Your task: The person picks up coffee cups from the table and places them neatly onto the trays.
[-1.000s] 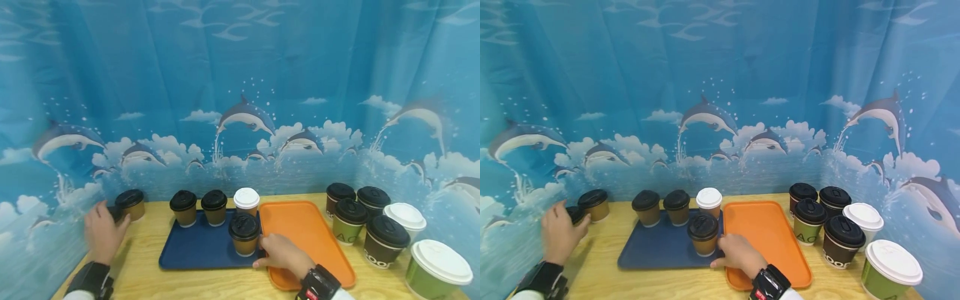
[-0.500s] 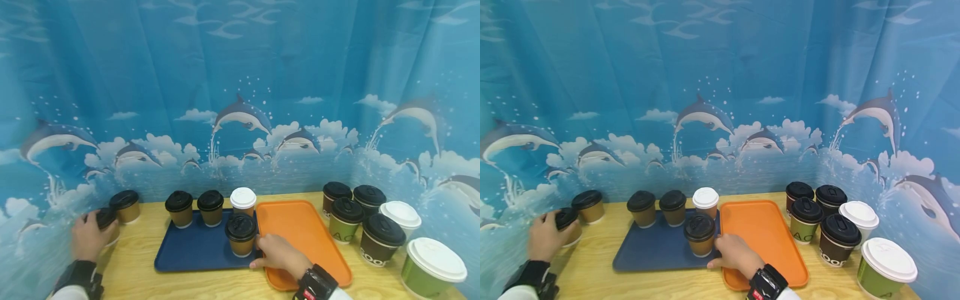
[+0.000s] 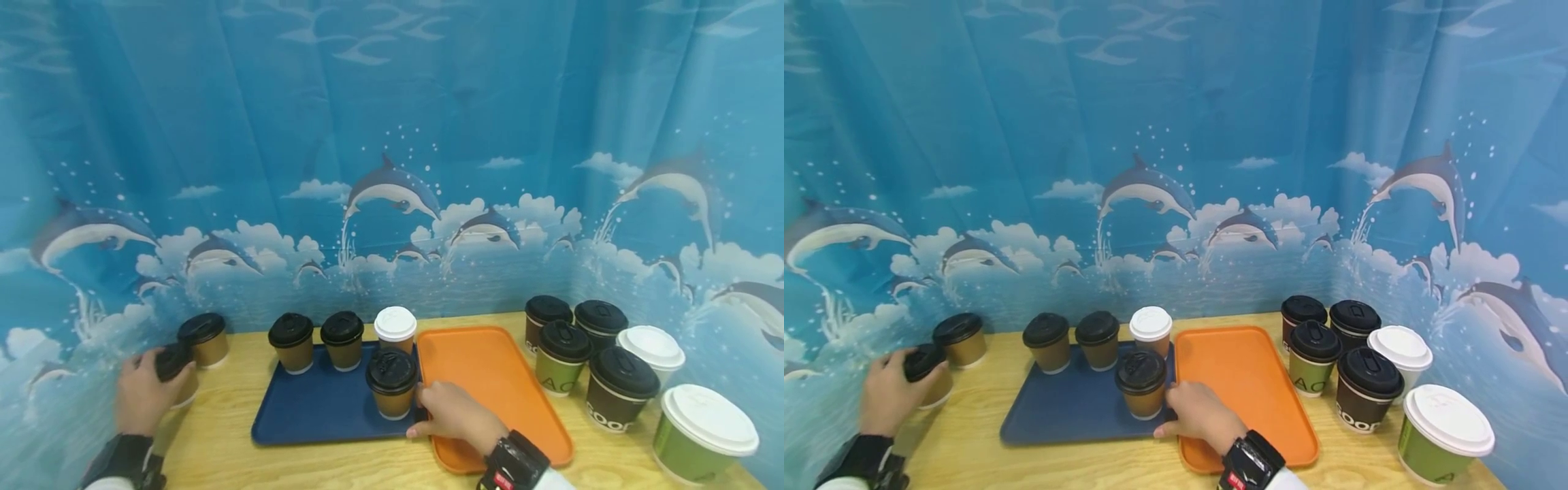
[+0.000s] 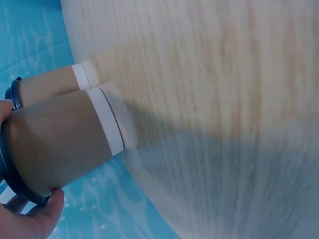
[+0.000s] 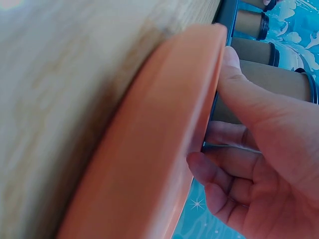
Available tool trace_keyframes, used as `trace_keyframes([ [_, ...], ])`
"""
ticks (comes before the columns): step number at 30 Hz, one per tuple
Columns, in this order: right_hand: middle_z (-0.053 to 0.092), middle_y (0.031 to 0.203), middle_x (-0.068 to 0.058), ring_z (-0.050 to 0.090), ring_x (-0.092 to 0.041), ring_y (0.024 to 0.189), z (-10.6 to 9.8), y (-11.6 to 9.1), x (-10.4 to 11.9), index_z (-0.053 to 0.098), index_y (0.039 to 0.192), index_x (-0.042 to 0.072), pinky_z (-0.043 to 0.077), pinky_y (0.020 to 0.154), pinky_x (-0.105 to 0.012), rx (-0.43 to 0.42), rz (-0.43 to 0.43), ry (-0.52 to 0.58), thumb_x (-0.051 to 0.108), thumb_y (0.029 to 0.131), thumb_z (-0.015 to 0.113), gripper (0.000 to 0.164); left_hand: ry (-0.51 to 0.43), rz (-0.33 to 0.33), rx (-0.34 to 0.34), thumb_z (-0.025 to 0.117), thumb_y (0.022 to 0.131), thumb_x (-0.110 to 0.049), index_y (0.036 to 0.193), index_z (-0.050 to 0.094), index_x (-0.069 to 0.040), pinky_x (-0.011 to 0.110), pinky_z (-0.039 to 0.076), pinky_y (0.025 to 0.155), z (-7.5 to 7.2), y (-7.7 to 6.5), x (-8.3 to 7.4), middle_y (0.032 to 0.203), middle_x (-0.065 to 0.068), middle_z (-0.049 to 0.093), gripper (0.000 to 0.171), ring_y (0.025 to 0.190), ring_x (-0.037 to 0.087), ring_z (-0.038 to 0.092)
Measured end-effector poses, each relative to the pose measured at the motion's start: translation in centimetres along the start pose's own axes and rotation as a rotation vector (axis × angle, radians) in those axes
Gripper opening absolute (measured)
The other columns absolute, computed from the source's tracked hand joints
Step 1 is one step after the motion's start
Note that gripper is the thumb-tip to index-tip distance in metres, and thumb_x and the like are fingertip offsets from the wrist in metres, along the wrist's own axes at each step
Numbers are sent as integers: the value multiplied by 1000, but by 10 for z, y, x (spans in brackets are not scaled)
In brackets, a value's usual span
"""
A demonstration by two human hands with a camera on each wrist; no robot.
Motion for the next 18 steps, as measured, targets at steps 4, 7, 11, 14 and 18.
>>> trace_keyframes([
  [4, 38, 59, 9, 35, -5, 51, 0, 0, 0, 60, 85, 13, 30, 46, -22, -8, -1, 10, 55, 70, 70, 46, 7, 36, -10, 76, 74, -36, 122, 47, 9, 65, 39, 79, -3, -2, -7, 116, 41, 40, 72, 99, 56, 43],
  [7, 39, 59, 9, 36, -5, 50, 0, 0, -1, 60, 86, 12, 30, 46, -22, -18, -5, 16, 55, 70, 70, 47, -32, 73, -21, 74, 75, -41, 123, 48, 8, 65, 38, 81, -7, -6, -19, 116, 39, 41, 74, 100, 54, 42],
  [11, 40, 59, 10, 37, -5, 50, 0, 0, -2, 61, 87, 12, 31, 46, -22, -21, -16, 15, 55, 69, 70, 47, -106, 147, -68, 77, 73, -41, 121, 53, 5, 65, 38, 82, -15, -17, -43, 117, 34, 45, 70, 101, 52, 44],
  [14, 40, 59, 10, 37, -5, 50, 1, 0, -1, 60, 87, 12, 31, 46, -22, -19, -25, 19, 55, 70, 70, 47, -145, 209, -110, 80, 69, -37, 118, 57, 1, 64, 39, 83, -20, -28, -62, 116, 30, 48, 66, 101, 50, 47],
  [18, 40, 59, 10, 37, -5, 50, 0, 0, 0, 60, 86, 12, 31, 45, -23, -25, -27, 19, 55, 69, 70, 47, -191, 296, -100, 82, 66, -33, 117, 58, -2, 62, 40, 81, -20, -42, -96, 117, 27, 49, 64, 102, 46, 48],
])
Point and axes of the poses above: each hand's wrist, its own y-axis towards the middle knuckle, its own z-axis out of the palm, x = y × z, the point moved 10 cm from there along y, towards the middle knuckle
